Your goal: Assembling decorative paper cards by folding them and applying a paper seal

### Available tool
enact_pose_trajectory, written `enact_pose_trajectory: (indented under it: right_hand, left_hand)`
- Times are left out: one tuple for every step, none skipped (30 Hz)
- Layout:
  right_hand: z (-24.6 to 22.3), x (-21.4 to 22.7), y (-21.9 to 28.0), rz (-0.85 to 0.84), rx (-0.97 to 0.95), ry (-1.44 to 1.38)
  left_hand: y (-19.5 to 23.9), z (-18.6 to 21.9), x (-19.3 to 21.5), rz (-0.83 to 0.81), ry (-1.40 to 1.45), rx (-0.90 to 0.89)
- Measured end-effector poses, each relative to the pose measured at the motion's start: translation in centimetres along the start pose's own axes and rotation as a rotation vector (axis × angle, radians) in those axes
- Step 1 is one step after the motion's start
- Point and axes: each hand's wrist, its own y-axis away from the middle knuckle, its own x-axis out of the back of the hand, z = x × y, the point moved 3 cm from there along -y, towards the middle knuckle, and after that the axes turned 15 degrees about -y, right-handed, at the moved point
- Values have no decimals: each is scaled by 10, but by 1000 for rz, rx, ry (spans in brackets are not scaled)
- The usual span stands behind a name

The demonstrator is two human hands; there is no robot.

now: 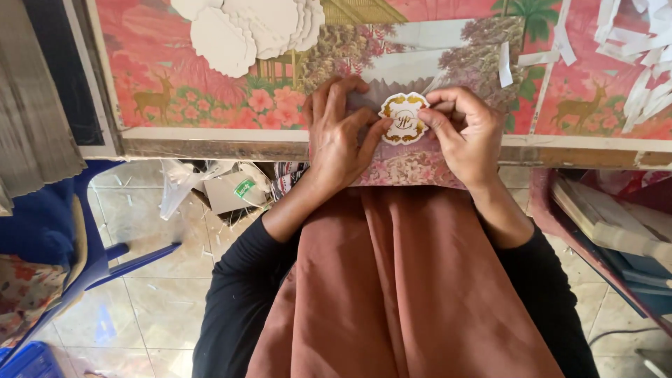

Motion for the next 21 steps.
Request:
enact_pose_trajectory:
  right_hand:
    - [-3,-1,-1,-5,24,37]
    - [-6,-3,-1,-10,48,74]
    - [-7,-4,-1,-15,49,73]
    - [-8,-5,-1,-20,67,114]
    - [-9,-5,0,-21,87,155]
    - [-8,-6,0,-22,88,155]
    - [-6,-6,0,-33,89,151]
    - [-5,-5,0,-43,91,148]
    - [-6,-5,0,-40,93,149]
    - [-8,-5,0,-48,105,171]
    - [-9,-6,-1,-58,116,192]
    - [-10,-6,-1,-57,118,192]
    - [-12,-8,-1,-61,130,213]
    - [-14,-9,-1,-66,142,233]
    - [-12,-10,-1,-66,143,232]
    - [-12,-11,-1,-79,178,293]
    - [-12,-13,-1,-89,214,354]
    - [-15,-11,-1,-88,216,354]
    - [-17,-12,-2,-101,249,467]
    - [-20,-12,-4,-113,281,581]
    - [-24,-2,-16,-113,293,578]
  left_hand:
    - [1,-1,0,23,-15,1]
    - [2,-1,-1,47,-31,3]
    - [3,-1,-1,49,-33,7]
    - [3,-1,-1,49,-35,3]
    - [3,-1,-1,48,-37,-4]
    - [4,-1,-1,49,-38,-3]
    - [3,-2,-1,41,-44,-7]
    - [3,-2,-1,32,-51,-11]
    - [3,-1,-1,33,-49,-15]
    - [3,-1,-1,24,-59,-13]
    - [3,0,-1,16,-70,-9]
    - [3,0,-1,17,-70,-11]
    - [3,0,-2,0,-79,-1]
    - [3,0,-3,-18,-88,8]
    - [3,1,-2,-16,-89,8]
    - [3,2,-1,-22,-115,13]
    - [2,4,0,-28,-139,15]
    - [4,4,5,-26,-140,13]
    - [5,3,10,-27,-168,57]
    - [5,1,15,-29,-197,101]
    - [5,2,17,-19,-203,99]
